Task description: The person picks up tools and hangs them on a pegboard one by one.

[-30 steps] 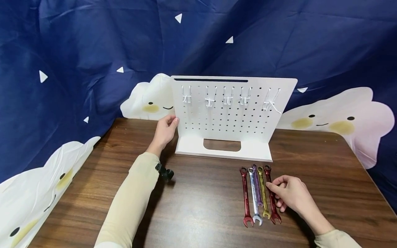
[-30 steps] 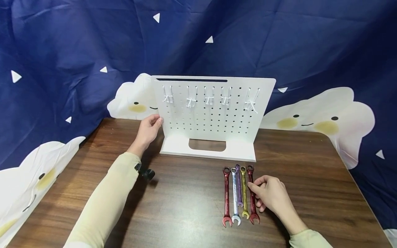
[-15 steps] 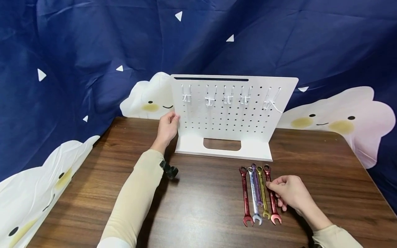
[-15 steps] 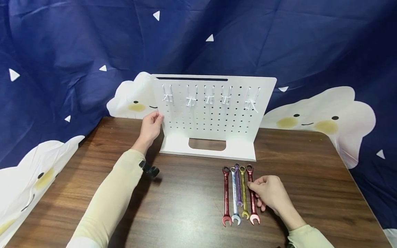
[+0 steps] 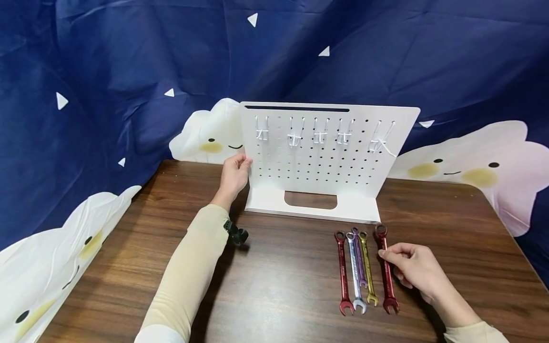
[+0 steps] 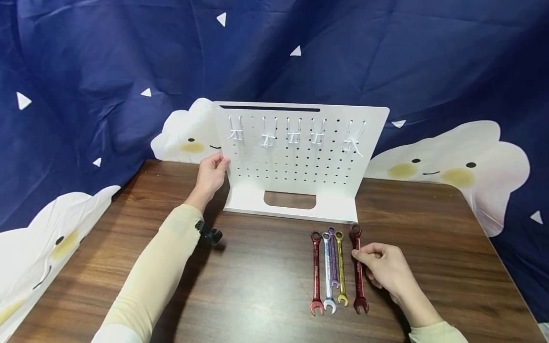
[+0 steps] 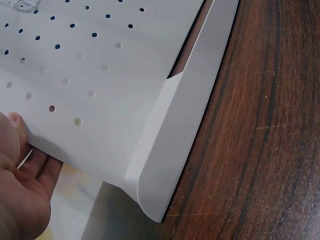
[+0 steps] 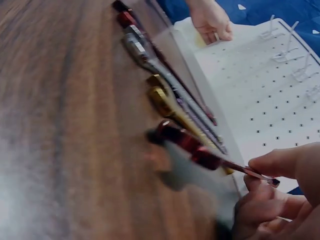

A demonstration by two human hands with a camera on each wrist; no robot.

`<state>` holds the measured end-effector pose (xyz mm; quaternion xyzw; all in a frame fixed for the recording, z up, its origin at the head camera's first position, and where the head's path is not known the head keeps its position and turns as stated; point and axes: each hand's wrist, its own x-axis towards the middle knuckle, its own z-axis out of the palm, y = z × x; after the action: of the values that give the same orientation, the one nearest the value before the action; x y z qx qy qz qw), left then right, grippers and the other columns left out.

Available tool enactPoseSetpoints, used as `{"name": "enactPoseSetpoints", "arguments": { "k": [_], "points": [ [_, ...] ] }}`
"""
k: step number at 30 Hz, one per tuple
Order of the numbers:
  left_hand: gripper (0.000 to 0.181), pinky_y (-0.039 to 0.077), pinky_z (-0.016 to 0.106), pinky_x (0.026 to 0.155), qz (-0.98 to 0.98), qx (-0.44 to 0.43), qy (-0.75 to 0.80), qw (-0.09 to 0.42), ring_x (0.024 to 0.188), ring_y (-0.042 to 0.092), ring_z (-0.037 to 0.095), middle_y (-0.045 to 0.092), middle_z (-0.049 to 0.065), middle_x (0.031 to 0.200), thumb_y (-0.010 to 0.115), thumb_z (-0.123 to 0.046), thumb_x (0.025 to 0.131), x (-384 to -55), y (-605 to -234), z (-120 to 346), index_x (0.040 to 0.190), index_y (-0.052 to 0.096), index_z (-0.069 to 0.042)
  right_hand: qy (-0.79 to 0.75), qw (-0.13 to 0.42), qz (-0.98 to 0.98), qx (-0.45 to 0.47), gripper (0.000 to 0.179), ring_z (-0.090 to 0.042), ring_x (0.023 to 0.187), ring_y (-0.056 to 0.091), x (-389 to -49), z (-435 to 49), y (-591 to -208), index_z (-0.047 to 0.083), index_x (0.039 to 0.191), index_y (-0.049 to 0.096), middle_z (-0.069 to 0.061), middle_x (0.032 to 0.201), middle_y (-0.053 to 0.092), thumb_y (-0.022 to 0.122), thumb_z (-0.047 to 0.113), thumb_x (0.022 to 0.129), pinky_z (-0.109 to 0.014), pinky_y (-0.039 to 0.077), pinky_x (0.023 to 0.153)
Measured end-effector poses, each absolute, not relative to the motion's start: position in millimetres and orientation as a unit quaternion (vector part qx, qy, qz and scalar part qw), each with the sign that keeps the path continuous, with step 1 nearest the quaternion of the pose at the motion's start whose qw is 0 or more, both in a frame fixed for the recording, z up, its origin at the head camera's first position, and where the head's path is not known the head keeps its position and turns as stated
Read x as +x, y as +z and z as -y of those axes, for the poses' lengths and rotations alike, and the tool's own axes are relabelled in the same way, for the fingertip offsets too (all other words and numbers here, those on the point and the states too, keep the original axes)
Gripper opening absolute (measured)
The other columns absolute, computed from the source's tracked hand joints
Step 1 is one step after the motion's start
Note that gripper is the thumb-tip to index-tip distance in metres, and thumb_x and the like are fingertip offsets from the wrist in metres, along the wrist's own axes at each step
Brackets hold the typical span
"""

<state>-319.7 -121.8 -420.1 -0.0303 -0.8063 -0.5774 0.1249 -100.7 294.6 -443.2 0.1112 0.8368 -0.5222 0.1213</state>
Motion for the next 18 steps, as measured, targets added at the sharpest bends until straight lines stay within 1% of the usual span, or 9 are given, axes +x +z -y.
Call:
{"name": "enactPoseSetpoints", "arguments": {
  "k": [3, 6, 8, 13, 18],
  "points": [
    [0.025, 0.034, 0.024, 0.061, 0.807, -0.029, -0.576, 0.122, 0.068, 0.041, 0.012, 0.045, -0.006, 0.068, 0.062, -0.013, 0.110, -320, -420, 122, 0.094, 0.070, 0.005, -0.519, 0.104, -0.842, 0.104, 0.023, -0.010, 0.055, 0.056, -99, -297, -440, -0.002, 0.101, 0.072, 0.003, 0.068, 0.061, 0.073, 0.021, 0.104, -0.030, 0.052, 0.049],
    [0.025, 0.034, 0.024, 0.062, 0.808, -0.026, -0.576, 0.121, 0.070, 0.042, 0.013, 0.045, -0.005, 0.069, 0.062, -0.014, 0.110, -319, -420, 122, 0.095, 0.070, 0.005, -0.534, 0.104, -0.834, 0.092, 0.021, -0.011, 0.062, 0.064, -99, -297, -438, -0.003, 0.101, 0.070, 0.003, 0.073, 0.067, 0.070, 0.017, 0.105, -0.034, 0.060, 0.057],
    [0.025, 0.034, 0.024, 0.062, 0.808, -0.025, -0.576, 0.121, 0.070, 0.042, 0.014, 0.045, -0.005, 0.069, 0.062, -0.014, 0.110, -318, -420, 122, 0.094, 0.070, 0.004, -0.551, 0.107, -0.823, 0.087, 0.019, -0.012, 0.065, 0.068, -100, -296, -436, -0.003, 0.101, 0.070, 0.003, 0.075, 0.070, 0.068, 0.015, 0.106, -0.036, 0.063, 0.061],
    [0.025, 0.034, 0.023, 0.061, 0.807, -0.025, -0.578, 0.120, 0.069, 0.042, 0.012, 0.046, -0.005, 0.069, 0.062, -0.013, 0.110, -319, -420, 121, 0.095, 0.070, 0.005, -0.585, 0.102, -0.801, 0.082, 0.012, -0.014, 0.064, 0.070, -100, -292, -431, -0.001, 0.103, 0.068, 0.002, 0.077, 0.074, 0.068, 0.011, 0.106, -0.037, 0.064, 0.063],
    [0.025, 0.034, 0.023, 0.061, 0.804, -0.025, -0.582, 0.118, 0.068, 0.042, 0.012, 0.046, -0.006, 0.068, 0.062, -0.013, 0.110, -318, -418, 121, 0.094, 0.070, 0.005, -0.594, 0.076, -0.798, 0.075, 0.007, -0.014, 0.063, 0.070, -103, -289, -424, 0.002, 0.105, 0.069, 0.002, 0.079, 0.077, 0.069, 0.009, 0.106, -0.036, 0.063, 0.061]
  ]
}}
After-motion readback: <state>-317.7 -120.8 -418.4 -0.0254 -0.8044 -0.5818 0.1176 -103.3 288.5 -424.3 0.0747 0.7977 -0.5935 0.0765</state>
